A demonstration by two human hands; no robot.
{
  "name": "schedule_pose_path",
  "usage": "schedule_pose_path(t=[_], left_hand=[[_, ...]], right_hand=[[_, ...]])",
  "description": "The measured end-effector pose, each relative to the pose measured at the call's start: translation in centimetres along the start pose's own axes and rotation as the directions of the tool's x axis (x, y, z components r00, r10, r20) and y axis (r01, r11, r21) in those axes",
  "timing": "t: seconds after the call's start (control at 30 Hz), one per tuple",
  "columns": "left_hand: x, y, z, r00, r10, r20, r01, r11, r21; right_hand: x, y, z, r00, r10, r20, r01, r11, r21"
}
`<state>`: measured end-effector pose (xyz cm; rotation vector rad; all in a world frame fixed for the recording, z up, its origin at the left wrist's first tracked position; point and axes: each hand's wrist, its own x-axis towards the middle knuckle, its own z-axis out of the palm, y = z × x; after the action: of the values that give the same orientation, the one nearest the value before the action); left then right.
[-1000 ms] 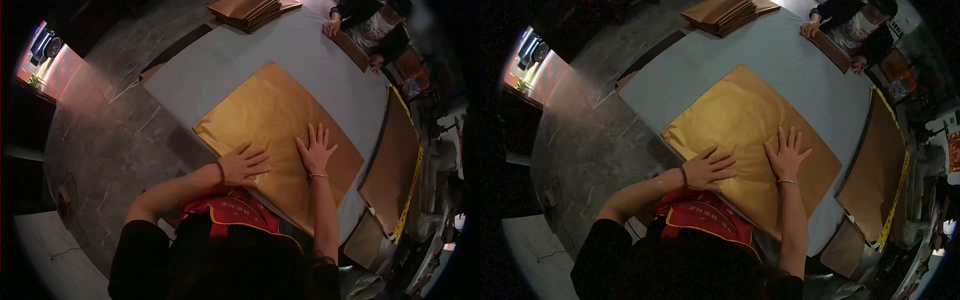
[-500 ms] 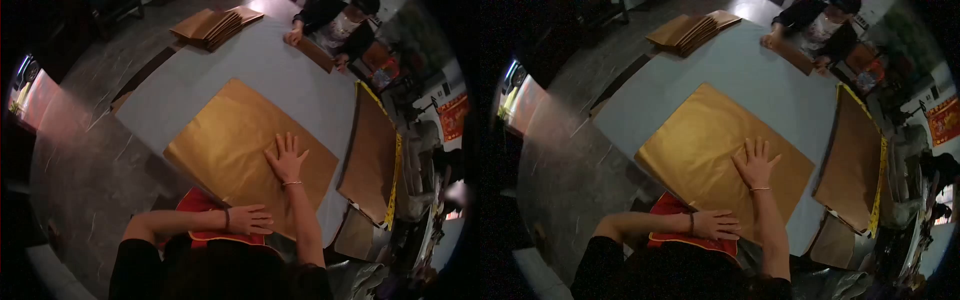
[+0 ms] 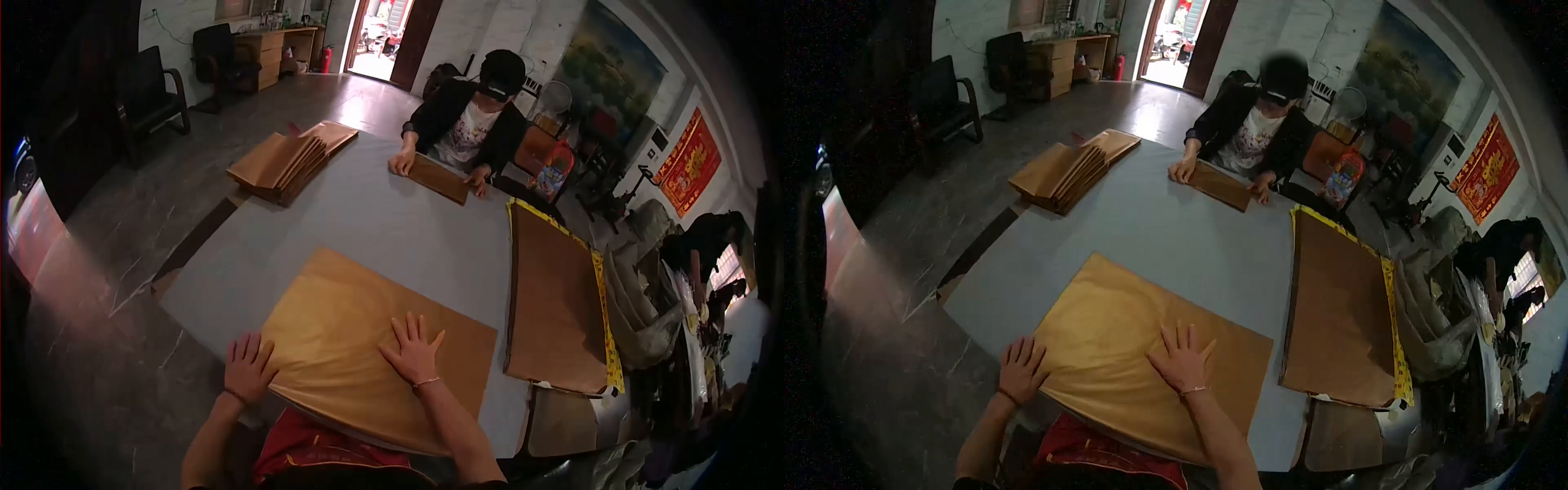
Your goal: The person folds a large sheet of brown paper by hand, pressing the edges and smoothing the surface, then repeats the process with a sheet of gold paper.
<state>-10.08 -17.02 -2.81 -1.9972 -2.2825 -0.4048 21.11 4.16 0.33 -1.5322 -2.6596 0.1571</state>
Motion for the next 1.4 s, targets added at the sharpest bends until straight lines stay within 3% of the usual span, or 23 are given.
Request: schedule_pose_path(t=[0.2, 0.27, 0.33, 0.4, 0.47, 0.7, 0.83, 0.9, 0.93, 1.03, 1.07, 1.13, 1.17, 1.23, 1.3, 1.33, 1.4], left_hand=[[-2.6, -2.0, -1.6, 0.983, -0.162, 0.081, 0.166, 0.986, -0.033], [-1.9, -0.4, -2.7, 1.000, -0.007, -0.012, 0.008, 0.996, 0.089], [-0.8, 2.0, -4.0, 0.980, 0.166, 0.111, -0.164, 0.986, -0.030], [0.3, 4.5, -4.4, 0.910, 0.390, 0.143, -0.374, 0.919, -0.126], [1.1, 6.8, -3.9, 0.834, 0.519, 0.187, -0.495, 0.853, -0.162], [1.1, 13.2, -0.4, 0.732, 0.671, 0.116, -0.655, 0.740, -0.151], [0.8, 14.5, 0.3, 0.706, 0.695, 0.134, -0.663, 0.716, -0.221], [0.3, 15.2, 0.1, 0.675, 0.717, 0.176, -0.630, 0.684, -0.369], [0.2, 15.4, -0.1, 0.694, 0.715, 0.088, -0.626, 0.659, -0.416], [1.4, 14.8, 0.4, 0.714, 0.697, 0.065, -0.607, 0.662, -0.439], [2.0, 13.9, 0.9, 0.748, 0.661, 0.060, -0.610, 0.720, -0.330], [5.5, 11.6, 0.5, 0.815, 0.562, 0.143, -0.503, 0.808, -0.306], [7.5, 10.4, 1.0, 0.856, 0.482, 0.185, -0.419, 0.858, -0.297], [11.3, 8.8, 2.3, 0.927, 0.350, 0.137, -0.330, 0.932, -0.148], [15.4, 9.2, 2.5, 0.937, 0.270, 0.221, -0.251, 0.962, -0.111], [17.1, 9.4, 3.8, 0.945, 0.287, 0.155, -0.271, 0.955, -0.118], [19.8, 10.1, 5.5, 0.943, 0.289, 0.163, -0.281, 0.957, -0.073]], right_hand=[[0.1, 0.0, 0.4, 0.998, -0.017, -0.057, 0.017, 1.000, 0.016], [0.4, 0.4, 0.4, 1.000, -0.011, -0.021, 0.012, 1.000, 0.026], [0.3, 0.4, 0.8, 0.999, -0.019, -0.042, 0.019, 1.000, -0.020], [0.2, 0.3, 0.5, 0.999, -0.023, -0.044, 0.022, 0.999, -0.024], [0.3, 0.4, 0.8, 0.999, -0.025, -0.022, 0.025, 1.000, 0.010], [0.4, 0.1, 0.8, 1.000, -0.002, -0.015, 0.002, 1.000, 0.010], [0.6, 0.2, 0.9, 0.999, 0.005, -0.050, -0.006, 1.000, -0.007], [0.6, 0.3, 0.8, 1.000, -0.004, -0.016, 0.004, 1.000, -0.015], [0.6, 0.5, 0.8, 0.999, -0.001, -0.032, 0.001, 1.000, -0.014], [0.4, 0.4, 0.9, 0.997, -0.012, -0.074, 0.013, 1.000, 0.007], [0.0, 0.3, 1.2, 0.998, -0.015, -0.063, 0.016, 1.000, 0.017], [0.4, 0.4, 1.1, 0.993, -0.036, -0.112, 0.038, 0.999, 0.011], [0.5, 0.3, 0.7, 0.998, -0.016, -0.056, 0.017, 1.000, 0.013], [0.5, 0.2, 0.7, 0.998, -0.013, -0.064, 0.015, 1.000, 0.025], [0.4, 0.2, 0.7, 0.997, -0.017, -0.071, 0.017, 1.000, 0.008], [0.3, 0.2, 0.6, 0.997, -0.013, -0.078, 0.014, 1.000, 0.011], [0.5, 0.2, 0.3, 1.000, -0.004, -0.031, 0.004, 1.000, 0.015]])
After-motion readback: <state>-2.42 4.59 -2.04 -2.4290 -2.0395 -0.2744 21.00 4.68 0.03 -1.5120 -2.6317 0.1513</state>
